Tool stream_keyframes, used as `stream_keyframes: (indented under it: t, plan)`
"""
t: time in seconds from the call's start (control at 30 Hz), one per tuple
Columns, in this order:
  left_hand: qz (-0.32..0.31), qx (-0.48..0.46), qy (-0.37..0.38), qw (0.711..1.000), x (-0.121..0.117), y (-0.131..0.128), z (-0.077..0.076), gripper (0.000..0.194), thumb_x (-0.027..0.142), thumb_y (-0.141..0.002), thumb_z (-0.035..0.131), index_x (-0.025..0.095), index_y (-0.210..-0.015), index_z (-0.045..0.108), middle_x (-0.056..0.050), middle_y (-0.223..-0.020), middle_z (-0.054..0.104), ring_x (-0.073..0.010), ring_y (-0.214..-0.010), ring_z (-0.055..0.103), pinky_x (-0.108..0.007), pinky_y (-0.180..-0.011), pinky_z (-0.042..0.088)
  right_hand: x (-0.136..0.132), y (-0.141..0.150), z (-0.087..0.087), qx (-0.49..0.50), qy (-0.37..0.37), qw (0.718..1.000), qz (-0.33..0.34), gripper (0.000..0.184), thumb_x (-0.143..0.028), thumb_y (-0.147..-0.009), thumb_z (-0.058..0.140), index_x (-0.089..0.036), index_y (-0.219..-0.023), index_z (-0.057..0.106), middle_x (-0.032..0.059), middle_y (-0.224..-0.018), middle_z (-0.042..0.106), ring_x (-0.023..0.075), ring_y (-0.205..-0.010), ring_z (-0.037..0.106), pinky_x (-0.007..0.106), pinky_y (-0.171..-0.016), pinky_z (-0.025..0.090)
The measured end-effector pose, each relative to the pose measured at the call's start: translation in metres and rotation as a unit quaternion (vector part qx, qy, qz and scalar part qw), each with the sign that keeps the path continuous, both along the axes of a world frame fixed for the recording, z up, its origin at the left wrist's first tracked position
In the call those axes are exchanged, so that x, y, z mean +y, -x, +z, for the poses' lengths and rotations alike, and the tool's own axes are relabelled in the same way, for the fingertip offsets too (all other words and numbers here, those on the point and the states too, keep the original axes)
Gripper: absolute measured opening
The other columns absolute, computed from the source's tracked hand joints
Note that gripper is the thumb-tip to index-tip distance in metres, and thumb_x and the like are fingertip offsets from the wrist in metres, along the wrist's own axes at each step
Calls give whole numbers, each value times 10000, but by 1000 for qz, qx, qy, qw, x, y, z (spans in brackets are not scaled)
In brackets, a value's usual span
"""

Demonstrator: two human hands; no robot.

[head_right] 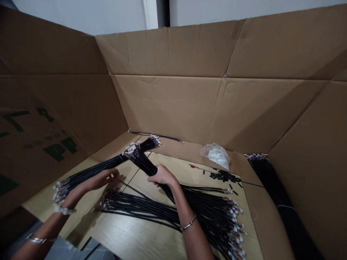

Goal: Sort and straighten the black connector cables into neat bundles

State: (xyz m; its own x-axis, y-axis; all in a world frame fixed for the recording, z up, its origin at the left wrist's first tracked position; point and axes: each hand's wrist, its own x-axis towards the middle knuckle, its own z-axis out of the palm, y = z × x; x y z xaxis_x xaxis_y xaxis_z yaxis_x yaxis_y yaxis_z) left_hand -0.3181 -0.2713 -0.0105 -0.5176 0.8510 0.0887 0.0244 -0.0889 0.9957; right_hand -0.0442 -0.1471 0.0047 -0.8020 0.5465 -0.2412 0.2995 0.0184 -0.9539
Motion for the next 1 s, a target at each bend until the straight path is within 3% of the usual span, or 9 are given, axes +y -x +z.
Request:
stream_keyframes:
  t: [0.1, 0.2, 0.37, 0.5, 0.7, 1.0]
  plan:
    - [-73, -44, 69, 994, 1, -3, 10, 240, 91, -499, 861, 173, -609, 664, -57, -643, 674, -180, -597, 620, -221, -537, 492, 1, 0, -1, 2, -4, 1000, -2, 176, -70, -596, 598, -172, -555, 460, -82, -397, 481, 65, -343, 433, 159, -335, 331]
    - [19, -147, -22, 989, 5, -26, 5, 264, 169, -507, 889, 151, -656, 672, -49, -678, 679, -154, -634, 626, -187, -533, 496, 1, -1, -2, 6, -5, 1000, -4, 180, -76, -609, 601, -171, -554, 459, -79, -405, 483, 65, -347, 431, 159, -331, 331]
    - [107, -307, -100, 940, 23, -85, -20, 285, 112, -568, 855, 144, -807, 703, -14, -727, 701, -91, -651, 648, -139, -617, 518, 1, -2, 0, 13, -2, 1000, 3, 192, -94, -632, 625, -172, -572, 460, -82, -411, 479, 66, -353, 430, 164, -336, 335]
    - [92, -316, -104, 939, 37, -111, -19, 284, 149, -589, 860, 135, -833, 715, -38, -794, 731, -115, -711, 679, -172, -658, 532, 2, -2, -1, 31, -10, 999, 12, 188, -89, -638, 617, -171, -567, 464, -79, -413, 477, 71, -357, 434, 168, -335, 342]
    - [59, -263, -111, 957, 43, -122, -3, 393, 295, -531, 906, 112, -824, 717, -38, -778, 717, -107, -659, 647, -191, -629, 523, 4, -3, -4, 38, -31, 999, -2, 161, -103, -650, 612, -170, -593, 477, -72, -436, 488, 77, -367, 449, 170, -335, 327]
    - [122, -305, -139, 934, 51, -137, 1, 200, 190, -629, 839, 141, -696, 657, 35, -654, 632, -75, -615, 581, -196, -661, 474, 3, -2, -6, 65, -27, 998, 5, 219, -158, -614, 725, -165, -730, 540, -75, -555, 528, 82, -405, 478, 183, -351, 395]
